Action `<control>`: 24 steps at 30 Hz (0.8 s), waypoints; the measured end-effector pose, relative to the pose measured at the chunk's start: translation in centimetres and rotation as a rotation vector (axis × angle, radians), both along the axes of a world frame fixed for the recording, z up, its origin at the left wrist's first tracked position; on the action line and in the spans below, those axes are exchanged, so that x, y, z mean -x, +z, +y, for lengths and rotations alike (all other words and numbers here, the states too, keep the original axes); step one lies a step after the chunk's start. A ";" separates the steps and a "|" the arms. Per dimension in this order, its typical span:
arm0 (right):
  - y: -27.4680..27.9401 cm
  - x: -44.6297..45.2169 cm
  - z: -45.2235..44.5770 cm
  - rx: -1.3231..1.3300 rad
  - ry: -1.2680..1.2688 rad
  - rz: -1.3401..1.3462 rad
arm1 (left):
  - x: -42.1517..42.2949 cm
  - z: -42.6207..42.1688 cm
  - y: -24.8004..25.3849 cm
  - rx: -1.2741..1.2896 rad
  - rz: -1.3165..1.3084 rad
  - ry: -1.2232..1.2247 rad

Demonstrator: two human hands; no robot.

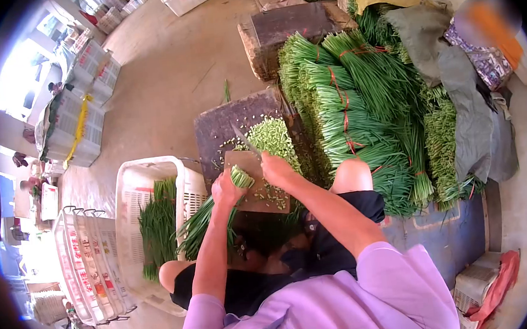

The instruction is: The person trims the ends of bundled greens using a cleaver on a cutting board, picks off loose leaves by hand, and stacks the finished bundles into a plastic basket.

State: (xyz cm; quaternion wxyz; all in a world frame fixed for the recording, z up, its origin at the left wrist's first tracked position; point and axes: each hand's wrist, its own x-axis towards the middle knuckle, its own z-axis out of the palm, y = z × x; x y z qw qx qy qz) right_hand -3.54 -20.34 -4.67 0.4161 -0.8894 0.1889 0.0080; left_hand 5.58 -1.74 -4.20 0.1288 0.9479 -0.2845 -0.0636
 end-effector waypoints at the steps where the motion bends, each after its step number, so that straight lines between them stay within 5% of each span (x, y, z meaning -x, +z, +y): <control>1: 0.6 0.8 -0.4 0.072 0.028 -0.023 | 0.0 0.1 -0.2 0.019 -0.011 -0.019; 16: 3.4 0.4 -3.4 -0.005 0.533 0.116 | 0.3 -0.5 0.5 -0.122 0.085 -0.016; 17: -0.6 -0.6 -3.4 0.081 0.587 0.055 | 0.6 -0.3 0.0 -0.141 0.014 -0.033; 20: -5.8 -2.5 -0.2 0.124 0.454 -0.105 | 0.2 0.4 -1.1 -0.068 -0.053 -0.033; 24: -3.8 -2.6 0.5 0.069 0.403 -0.024 | 0.8 0.4 -0.8 0.004 -0.063 -0.056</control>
